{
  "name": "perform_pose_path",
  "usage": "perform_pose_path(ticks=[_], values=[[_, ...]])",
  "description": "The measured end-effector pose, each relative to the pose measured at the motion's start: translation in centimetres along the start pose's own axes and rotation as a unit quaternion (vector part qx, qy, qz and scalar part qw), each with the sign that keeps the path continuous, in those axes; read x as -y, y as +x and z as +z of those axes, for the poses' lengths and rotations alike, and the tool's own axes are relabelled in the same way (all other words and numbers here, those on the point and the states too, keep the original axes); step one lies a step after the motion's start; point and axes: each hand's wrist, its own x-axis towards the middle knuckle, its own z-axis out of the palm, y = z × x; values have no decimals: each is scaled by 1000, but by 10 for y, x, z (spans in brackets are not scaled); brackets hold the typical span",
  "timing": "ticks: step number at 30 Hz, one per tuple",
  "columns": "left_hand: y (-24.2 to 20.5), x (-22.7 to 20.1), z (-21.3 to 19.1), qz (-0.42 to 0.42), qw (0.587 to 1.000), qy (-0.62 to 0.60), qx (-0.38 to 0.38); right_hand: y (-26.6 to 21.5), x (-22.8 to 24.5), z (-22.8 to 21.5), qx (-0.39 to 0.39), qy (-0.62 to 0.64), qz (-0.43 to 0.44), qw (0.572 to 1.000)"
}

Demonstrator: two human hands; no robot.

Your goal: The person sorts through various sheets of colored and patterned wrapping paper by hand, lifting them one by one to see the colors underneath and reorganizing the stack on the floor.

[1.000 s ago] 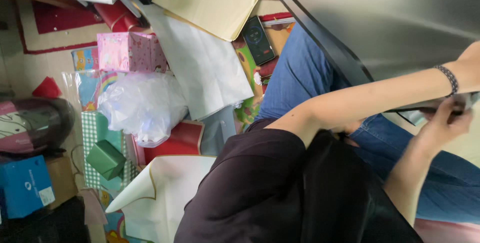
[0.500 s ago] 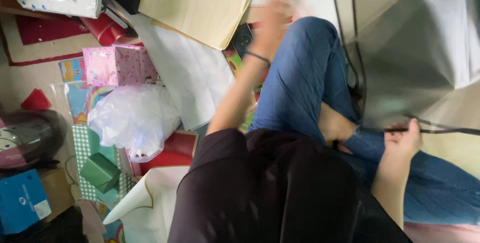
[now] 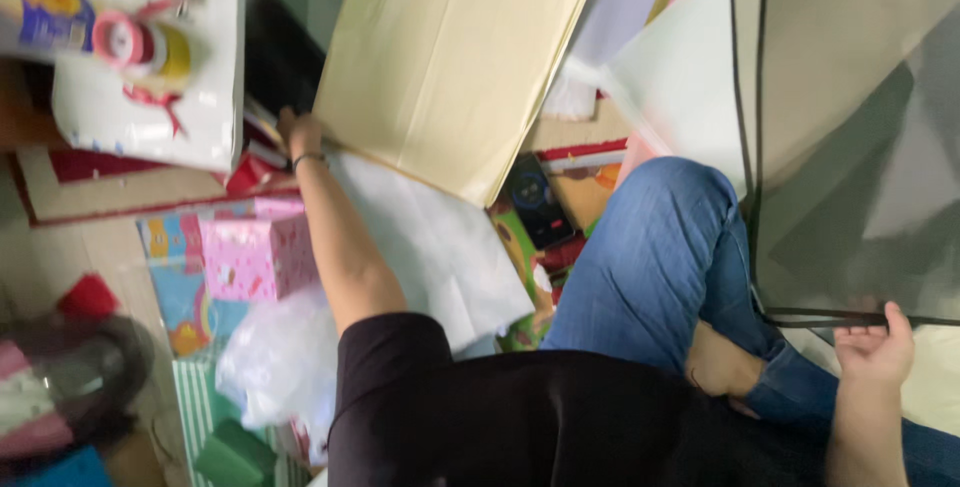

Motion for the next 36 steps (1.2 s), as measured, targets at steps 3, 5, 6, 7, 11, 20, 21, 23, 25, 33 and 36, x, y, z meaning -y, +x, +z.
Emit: perform_pose_path(ticks=[3, 5, 6, 7, 11, 20, 21, 23, 25, 33, 36], values=[[5, -4, 5, -181, 981, 56, 51, 5, -9, 12, 80, 4, -25, 996], [10, -7, 7, -173, 983, 31, 51, 7, -13, 20, 68, -2, -18, 998], [10, -5, 5, -177, 983, 3, 45, 9, -12, 26, 66, -18, -12, 998], [11, -11, 6, -175, 983, 6, 48, -2, -9, 36, 62, -17, -10, 998], [16, -22, 4, -219, 969, -95, 72, -16, -5, 71, 113, 46, 33, 992], [2, -76, -24, 44, 996, -76, 7, -46, -39, 167, 145, 96, 145, 974], [-4, -89, -29, 122, 983, -135, 17, -63, -45, 183, 202, 136, 155, 958], [-9, -119, -36, 171, 979, -108, -29, -106, -53, 220, 212, 154, 154, 953], [-16, -148, -44, 221, 969, -81, -77, -150, -60, 249, 225, 173, 153, 947], [-56, -250, -26, 462, 840, 153, -238, -184, -90, 298, 233, 147, 114, 955], [-101, -286, 0, 478, 806, 307, -166, -173, -89, 313, 227, 151, 170, 947]])
